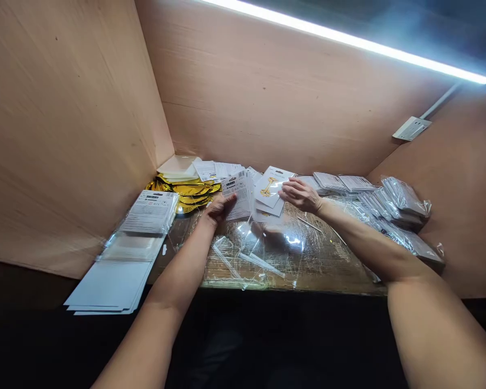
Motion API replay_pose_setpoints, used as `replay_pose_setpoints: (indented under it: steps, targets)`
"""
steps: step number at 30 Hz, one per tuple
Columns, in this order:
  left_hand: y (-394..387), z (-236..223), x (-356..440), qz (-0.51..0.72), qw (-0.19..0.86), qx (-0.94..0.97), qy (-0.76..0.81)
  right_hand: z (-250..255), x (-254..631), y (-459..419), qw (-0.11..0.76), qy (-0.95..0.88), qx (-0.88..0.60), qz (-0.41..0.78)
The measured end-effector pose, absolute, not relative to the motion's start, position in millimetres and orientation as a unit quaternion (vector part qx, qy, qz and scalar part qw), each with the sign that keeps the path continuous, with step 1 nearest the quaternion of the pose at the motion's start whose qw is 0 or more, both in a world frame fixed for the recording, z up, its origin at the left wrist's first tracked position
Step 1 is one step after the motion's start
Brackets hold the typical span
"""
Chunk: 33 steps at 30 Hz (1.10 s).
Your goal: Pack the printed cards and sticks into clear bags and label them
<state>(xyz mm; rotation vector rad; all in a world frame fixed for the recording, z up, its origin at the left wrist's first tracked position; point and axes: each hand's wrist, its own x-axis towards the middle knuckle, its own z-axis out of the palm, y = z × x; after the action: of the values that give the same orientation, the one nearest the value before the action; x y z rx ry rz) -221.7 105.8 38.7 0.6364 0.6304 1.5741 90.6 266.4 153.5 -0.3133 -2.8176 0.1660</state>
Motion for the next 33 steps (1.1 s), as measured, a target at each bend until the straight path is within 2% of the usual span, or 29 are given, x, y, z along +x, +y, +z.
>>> replay_pose_setpoints:
  steps: [5, 13, 15, 18, 20, 23, 30, 33]
  targets:
    - [105.4, 40.3, -218.2, 0.684, 0.620, 0.261, 0.282, 149.4, 84.2, 261.4, 0.181, -0.968, -0.111, 0.135]
    - [101.5, 41.7, -205.4, 0.669, 0.639, 0.259, 0.278, 150.2, 60.2, 234.9, 0.161, -0.962, -0.091, 0.200]
    - [103.5, 47.5, -200.1, 0.691, 0.607, 0.265, 0.289, 149.8, 48.9, 232.4, 0.196, -0.950, -0.133, 0.205]
    - [106.3, 56.4, -200.9, 0.757, 0.474, 0.289, 0.347, 143.3, 28.7, 234.5, 0.306, -0.880, -0.264, 0.248]
    - [106.3, 58.9, -206.3, 0.751, 0.382, 0.349, 0.411, 133.8, 13.6, 235.0, 0.332, -0.808, -0.321, 0.365]
    - [104.5, 55.7, -214.1, 0.702, 0.305, 0.424, 0.483, 114.4, -8.6, 227.4, 0.303, -0.728, -0.312, 0.530]
    - [104.1, 42.1, -214.6, 0.728, 0.339, 0.405, 0.436, 77.3, -39.0, 203.2, 0.419, -0.652, -0.305, 0.554]
    - [108.8, 38.5, -211.0, 0.730, 0.327, 0.411, 0.437, 72.4, -42.2, 224.1, 0.409, -0.674, -0.316, 0.527]
